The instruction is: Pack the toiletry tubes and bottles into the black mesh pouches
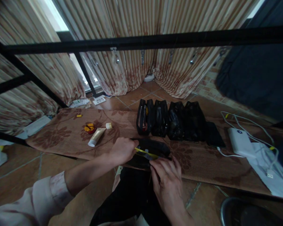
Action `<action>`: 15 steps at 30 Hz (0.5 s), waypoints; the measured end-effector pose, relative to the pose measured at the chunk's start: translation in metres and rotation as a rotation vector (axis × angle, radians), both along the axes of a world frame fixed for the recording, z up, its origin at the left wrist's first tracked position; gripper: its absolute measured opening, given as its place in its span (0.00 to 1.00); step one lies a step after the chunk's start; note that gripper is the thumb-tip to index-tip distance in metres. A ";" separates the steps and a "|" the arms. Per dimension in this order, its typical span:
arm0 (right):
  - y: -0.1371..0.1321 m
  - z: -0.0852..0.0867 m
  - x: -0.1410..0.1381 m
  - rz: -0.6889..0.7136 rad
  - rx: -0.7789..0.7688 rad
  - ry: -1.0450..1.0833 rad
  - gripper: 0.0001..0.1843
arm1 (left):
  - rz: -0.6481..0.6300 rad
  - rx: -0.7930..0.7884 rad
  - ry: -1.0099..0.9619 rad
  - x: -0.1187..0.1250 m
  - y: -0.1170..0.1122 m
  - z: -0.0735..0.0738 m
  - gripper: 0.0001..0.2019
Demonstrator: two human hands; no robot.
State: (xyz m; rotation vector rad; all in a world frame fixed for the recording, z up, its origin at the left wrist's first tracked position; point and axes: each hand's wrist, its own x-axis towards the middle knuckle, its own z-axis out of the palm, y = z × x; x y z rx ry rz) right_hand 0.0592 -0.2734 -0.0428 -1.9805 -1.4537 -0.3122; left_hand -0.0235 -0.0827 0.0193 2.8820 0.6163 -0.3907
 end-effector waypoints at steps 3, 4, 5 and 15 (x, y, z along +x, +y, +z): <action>0.000 -0.002 0.002 0.008 -0.005 -0.004 0.09 | 0.008 0.005 -0.018 -0.006 -0.001 -0.004 0.12; -0.001 -0.003 0.002 0.012 -0.008 -0.006 0.09 | 0.004 -0.004 -0.019 -0.008 0.000 -0.004 0.13; -0.001 -0.004 0.003 0.018 -0.007 -0.010 0.09 | -0.012 -0.026 -0.013 -0.011 0.001 -0.004 0.14; 0.002 -0.003 0.010 0.039 0.050 -0.052 0.09 | -0.113 -0.282 0.020 -0.033 0.021 0.017 0.19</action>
